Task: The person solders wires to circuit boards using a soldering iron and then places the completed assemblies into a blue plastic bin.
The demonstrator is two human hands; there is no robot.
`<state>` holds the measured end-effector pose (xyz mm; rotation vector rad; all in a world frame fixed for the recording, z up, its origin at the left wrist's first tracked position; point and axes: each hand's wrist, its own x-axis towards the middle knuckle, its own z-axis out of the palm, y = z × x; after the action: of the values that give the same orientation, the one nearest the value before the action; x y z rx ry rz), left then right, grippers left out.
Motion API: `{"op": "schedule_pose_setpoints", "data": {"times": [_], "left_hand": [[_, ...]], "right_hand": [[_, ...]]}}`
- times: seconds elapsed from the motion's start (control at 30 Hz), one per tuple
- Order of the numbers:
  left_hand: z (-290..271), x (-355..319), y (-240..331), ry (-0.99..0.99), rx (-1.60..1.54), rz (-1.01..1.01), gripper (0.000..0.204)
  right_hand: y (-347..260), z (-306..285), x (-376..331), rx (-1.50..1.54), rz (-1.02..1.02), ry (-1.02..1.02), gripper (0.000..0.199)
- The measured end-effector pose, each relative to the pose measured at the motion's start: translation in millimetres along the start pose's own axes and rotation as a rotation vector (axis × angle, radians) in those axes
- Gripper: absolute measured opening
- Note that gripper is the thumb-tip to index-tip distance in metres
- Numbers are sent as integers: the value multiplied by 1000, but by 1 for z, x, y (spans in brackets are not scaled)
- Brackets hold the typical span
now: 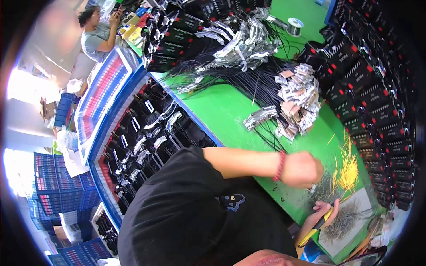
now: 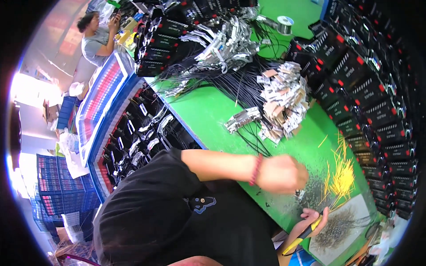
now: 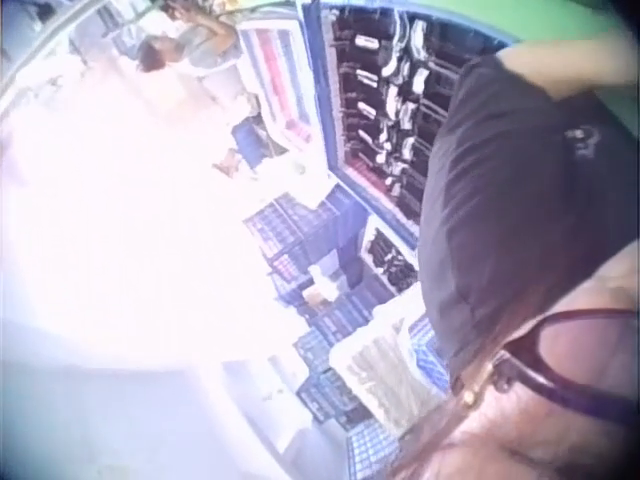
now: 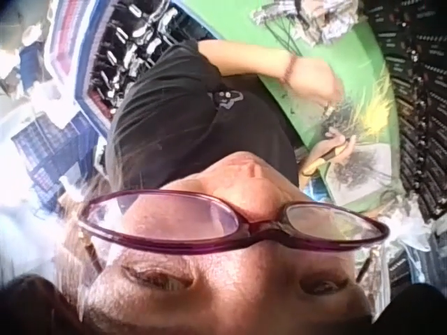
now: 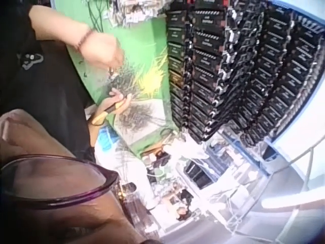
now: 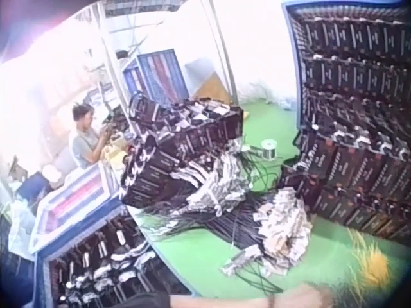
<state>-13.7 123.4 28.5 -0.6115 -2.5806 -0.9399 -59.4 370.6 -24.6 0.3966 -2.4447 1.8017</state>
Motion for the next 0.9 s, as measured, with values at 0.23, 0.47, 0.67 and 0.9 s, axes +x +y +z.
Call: {"op": "schedule_pose_setpoints", "data": {"times": [0.23, 0.47, 0.67, 0.9], "left_hand": [[-237, -134, -71, 1320, 684, -468, 16], [-360, -255, -90, 1211, 1162, -770, 36], [-511, -218, -156, 995, 1258, -924, 65], [-550, -191, -212, 980, 1123, -1113, 82]], "right_hand": [[6, -4, 0, -3, -22, 11, 36], [9, -2, -3, -35, -12, -47, 36], [24, -7, 0, -20, 17, -65, 35], [38, -2, 0, -50, 15, 9, 33]]}}
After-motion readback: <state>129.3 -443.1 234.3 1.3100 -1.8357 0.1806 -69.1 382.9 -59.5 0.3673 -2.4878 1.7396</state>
